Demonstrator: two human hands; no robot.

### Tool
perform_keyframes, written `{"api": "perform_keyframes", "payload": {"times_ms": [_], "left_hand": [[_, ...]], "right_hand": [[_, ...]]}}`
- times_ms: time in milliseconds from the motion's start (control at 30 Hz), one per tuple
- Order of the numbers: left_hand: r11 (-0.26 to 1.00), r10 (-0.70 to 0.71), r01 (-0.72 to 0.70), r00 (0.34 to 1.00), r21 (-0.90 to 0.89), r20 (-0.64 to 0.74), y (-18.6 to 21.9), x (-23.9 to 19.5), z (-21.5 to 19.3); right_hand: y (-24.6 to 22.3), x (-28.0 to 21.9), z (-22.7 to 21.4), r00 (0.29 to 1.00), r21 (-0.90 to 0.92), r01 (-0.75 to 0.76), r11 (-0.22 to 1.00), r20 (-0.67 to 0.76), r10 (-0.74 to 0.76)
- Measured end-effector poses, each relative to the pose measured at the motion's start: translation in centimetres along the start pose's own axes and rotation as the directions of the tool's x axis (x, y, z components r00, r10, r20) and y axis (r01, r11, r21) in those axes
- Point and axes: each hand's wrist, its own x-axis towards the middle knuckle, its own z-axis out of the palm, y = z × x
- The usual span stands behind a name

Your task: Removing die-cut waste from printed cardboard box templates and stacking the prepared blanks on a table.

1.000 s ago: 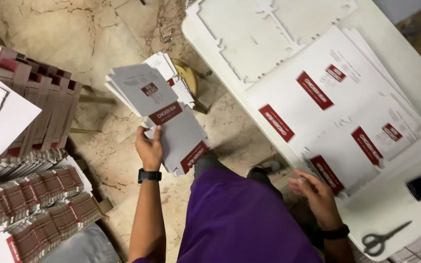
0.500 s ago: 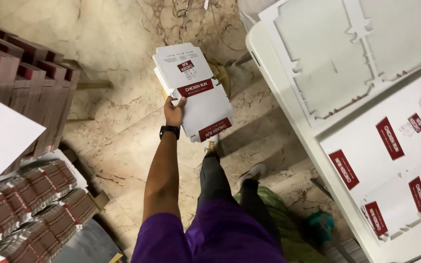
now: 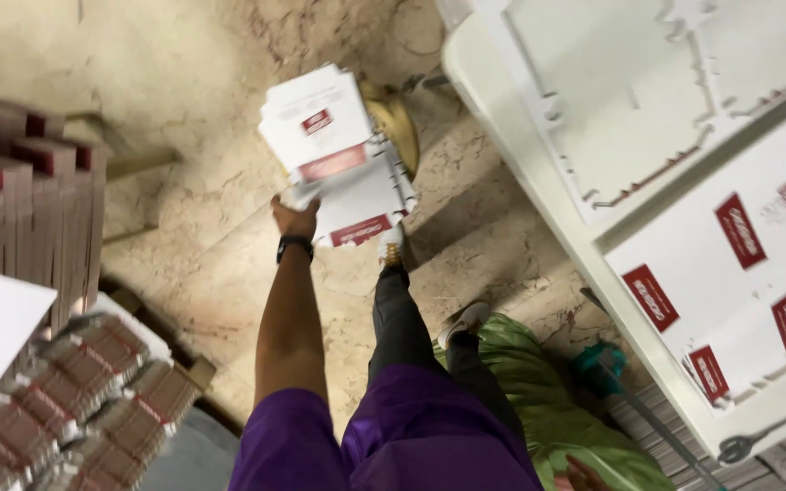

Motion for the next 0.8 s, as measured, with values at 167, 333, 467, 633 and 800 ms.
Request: {"api": "perform_keyframes", "payload": {"times_ms": [167, 333, 467, 633, 800], "left_hand": [[0.968, 0.251, -0.251, 0.967, 0.019, -0.050, -1.7, -3.4, -1.5], [0.926, 0.377, -0.377, 0.926, 0.002, 0.001, 3.5, -15.2, -2.8], [0.768, 0.641, -0.640, 0.767, 0.038, -0.038, 7.0, -22.8, 0.7], [0.473, 0.881, -0.881, 0.473, -0.003, 0.017, 16.6, -34.6, 7.9], [0.136, 0.991, -0.990, 0.136, 0.040, 0.011, 26.2, -46.2, 19.0]], "right_hand": [[8.5, 9.5, -2.1, 0.994, 0.119, 0.092, 0.989, -0.073, -0.084], [12.1, 14.4, -5.0, 0.933, -0.156, 0.225, 0.962, -0.251, -0.259], [12.7, 17.2, -8.3, 0.839, -0.060, 0.343, 0.937, -0.429, -0.335], [9.0, 22.0, -15.1, 0.762, 0.420, 0.594, 0.686, -0.567, -0.313], [-3.4, 22.4, -24.0, 0.736, 0.459, 0.658, 0.597, -0.560, -0.380]]}}
